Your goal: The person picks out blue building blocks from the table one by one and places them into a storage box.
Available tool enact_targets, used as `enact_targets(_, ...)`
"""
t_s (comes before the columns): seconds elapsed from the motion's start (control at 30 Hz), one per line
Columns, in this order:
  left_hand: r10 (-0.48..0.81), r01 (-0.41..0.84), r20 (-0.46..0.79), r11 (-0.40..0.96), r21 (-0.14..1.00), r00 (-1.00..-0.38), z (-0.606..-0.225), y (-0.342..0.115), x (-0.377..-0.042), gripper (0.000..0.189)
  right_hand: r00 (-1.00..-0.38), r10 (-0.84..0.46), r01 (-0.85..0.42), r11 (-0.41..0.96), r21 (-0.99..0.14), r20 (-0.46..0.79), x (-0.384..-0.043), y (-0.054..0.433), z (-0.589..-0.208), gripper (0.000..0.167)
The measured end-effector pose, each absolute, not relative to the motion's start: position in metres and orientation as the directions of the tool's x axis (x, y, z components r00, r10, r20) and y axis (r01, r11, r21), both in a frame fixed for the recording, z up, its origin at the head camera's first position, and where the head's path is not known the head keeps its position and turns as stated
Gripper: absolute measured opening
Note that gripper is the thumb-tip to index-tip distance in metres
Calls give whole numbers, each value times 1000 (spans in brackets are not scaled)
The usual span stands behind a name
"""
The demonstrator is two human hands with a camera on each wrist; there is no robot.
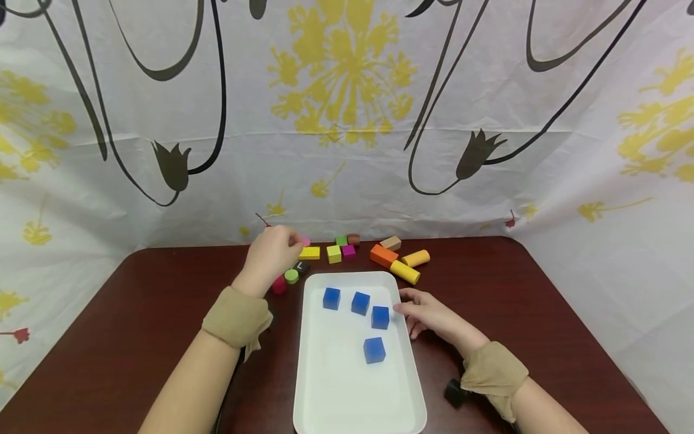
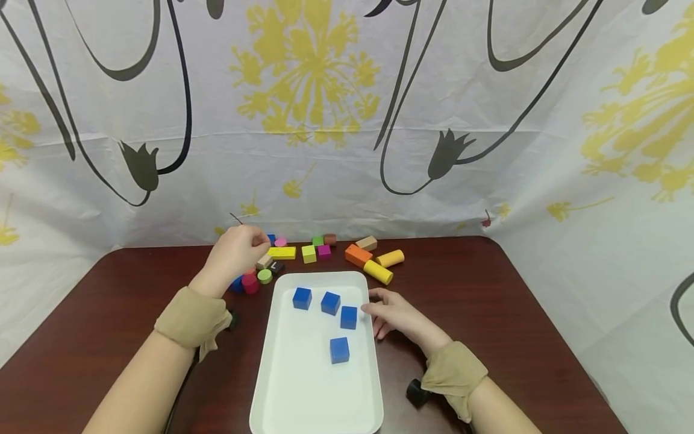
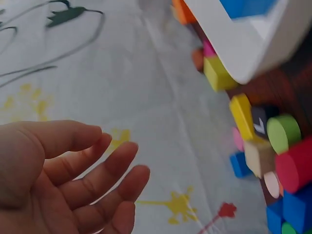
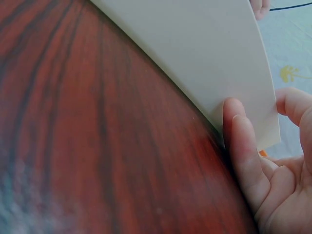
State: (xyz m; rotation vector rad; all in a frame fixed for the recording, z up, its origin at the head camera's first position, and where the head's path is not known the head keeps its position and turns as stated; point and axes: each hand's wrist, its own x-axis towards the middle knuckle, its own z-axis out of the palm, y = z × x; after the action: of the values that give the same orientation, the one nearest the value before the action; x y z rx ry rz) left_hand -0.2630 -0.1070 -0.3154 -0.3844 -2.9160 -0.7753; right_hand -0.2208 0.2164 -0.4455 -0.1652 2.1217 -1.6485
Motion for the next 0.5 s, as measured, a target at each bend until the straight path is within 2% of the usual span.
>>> enact_targets(0.2,131,188,162,889,418,-978,-318,-115,-284,20,-891,-364,173,279,-945,-271,-220,216,-445,69)
enact_targets(0.5,42,128,191,876,465,-981,-316,-118,-310,35,-894,-353,176,288,-941,-275,-221,216,-446,69)
